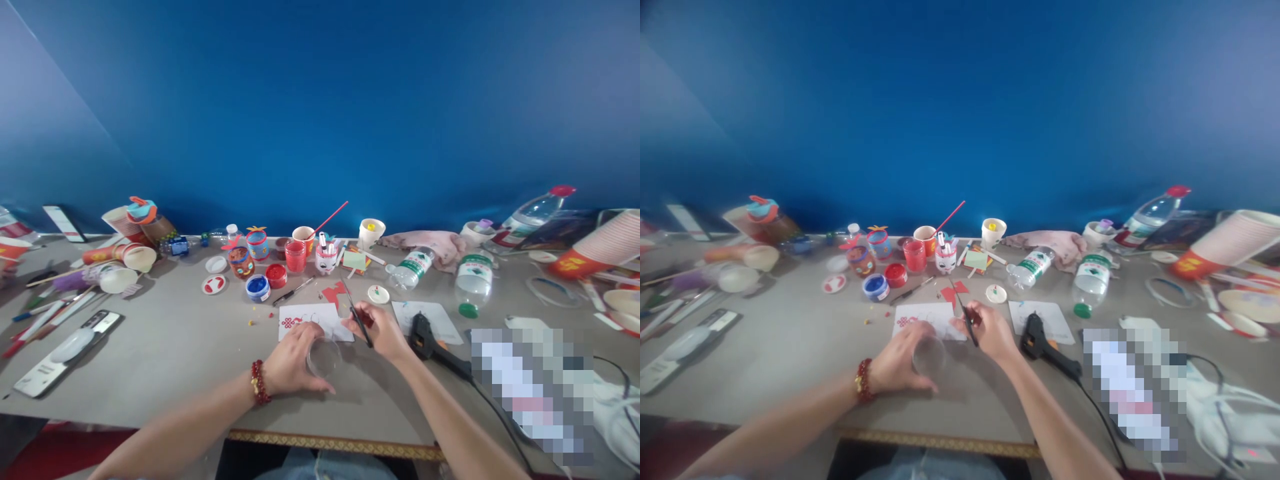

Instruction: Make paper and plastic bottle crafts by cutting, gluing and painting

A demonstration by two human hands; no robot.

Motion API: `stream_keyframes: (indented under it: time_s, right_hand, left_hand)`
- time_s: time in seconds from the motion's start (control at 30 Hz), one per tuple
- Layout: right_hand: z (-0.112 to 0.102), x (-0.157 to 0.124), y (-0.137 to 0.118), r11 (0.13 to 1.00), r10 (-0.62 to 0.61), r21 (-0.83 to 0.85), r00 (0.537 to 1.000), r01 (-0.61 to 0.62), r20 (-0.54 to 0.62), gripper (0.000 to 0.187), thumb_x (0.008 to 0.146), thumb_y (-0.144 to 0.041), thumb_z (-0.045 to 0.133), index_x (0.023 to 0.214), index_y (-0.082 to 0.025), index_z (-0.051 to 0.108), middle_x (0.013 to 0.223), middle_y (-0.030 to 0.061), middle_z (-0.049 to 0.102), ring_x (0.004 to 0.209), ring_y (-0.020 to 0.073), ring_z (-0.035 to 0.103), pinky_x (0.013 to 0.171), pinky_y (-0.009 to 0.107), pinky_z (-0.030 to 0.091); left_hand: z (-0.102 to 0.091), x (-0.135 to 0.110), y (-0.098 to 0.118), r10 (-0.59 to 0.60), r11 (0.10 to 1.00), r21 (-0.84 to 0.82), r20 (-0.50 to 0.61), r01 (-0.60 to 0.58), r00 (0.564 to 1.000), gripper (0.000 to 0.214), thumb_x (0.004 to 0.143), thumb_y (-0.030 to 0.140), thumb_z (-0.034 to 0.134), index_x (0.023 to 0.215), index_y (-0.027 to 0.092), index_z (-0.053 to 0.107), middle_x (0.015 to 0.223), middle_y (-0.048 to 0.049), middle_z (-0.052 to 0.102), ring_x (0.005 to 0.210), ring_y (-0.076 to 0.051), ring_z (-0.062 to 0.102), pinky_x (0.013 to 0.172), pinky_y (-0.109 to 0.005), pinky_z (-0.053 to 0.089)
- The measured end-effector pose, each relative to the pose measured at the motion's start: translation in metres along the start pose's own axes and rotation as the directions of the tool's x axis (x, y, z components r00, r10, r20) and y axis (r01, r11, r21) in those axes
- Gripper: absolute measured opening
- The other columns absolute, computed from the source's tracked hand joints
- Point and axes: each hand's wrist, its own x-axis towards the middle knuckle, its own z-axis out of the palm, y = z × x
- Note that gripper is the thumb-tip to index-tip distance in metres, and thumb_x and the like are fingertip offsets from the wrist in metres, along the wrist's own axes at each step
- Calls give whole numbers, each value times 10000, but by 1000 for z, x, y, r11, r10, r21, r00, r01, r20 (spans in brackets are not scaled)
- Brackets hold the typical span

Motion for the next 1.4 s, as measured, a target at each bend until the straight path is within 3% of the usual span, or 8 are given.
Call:
stream_keyframes:
  time_s: [0.13,0.27,0.4,0.53,0.73,1.03,1.4]
  right_hand:
    - [-1,0,4,999,12,48,999,-14,42,330,785,-474,672,689,-217,488,610,-50,515,566,132,474,550,244,405]
    - [-4,-3,-4,1000,-13,15,998,13,53,338,819,-481,629,674,-222,467,602,-38,503,568,145,470,537,252,387]
    - [-6,-9,-21,995,-23,-91,996,31,90,333,807,-504,618,680,-232,474,626,-3,565,565,168,504,531,263,393]
    - [-6,-14,-28,976,-14,-215,992,41,129,360,800,-554,609,701,-240,465,655,16,625,560,180,544,527,256,362]
    - [-4,-15,-30,939,26,-343,991,22,133,371,765,-593,628,718,-252,490,680,17,679,625,223,625,541,263,309]
    - [2,-13,-31,925,79,-380,984,-12,161,313,755,-513,640,683,-237,510,671,21,681,617,206,613,536,258,273]
    - [5,-18,-30,913,31,-407,994,13,102,332,780,-506,625,639,-220,531,606,13,653,566,178,582,524,247,260]
  left_hand:
    - [-4,-1,3,-45,998,-59,-116,38,992,651,613,561,811,1060,213,490,1104,-105,600,1004,-267,608,865,-394,503]
    - [-14,-1,-2,-132,990,13,-307,143,943,621,675,533,784,1107,220,466,1015,-76,609,915,-251,615,836,-407,506]
    - [-25,0,-10,-70,983,128,-394,130,917,587,790,423,677,1269,201,422,1099,-116,603,1017,-283,597,916,-451,476]
    - [-30,1,-12,13,958,268,-399,103,917,648,802,328,623,1374,177,358,1240,-162,554,1162,-329,529,1030,-519,393]
    - [-30,5,-13,28,934,337,-411,123,911,599,794,431,675,1278,187,420,1190,-159,541,1129,-339,519,992,-535,411]
    - [-30,8,-9,59,929,355,-416,103,908,583,750,445,747,1184,203,443,1079,-125,565,1031,-303,528,937,-488,440]
    - [-31,8,-4,84,927,362,-449,95,890,557,747,435,757,1128,164,454,1035,-118,570,994,-278,527,900,-456,458]
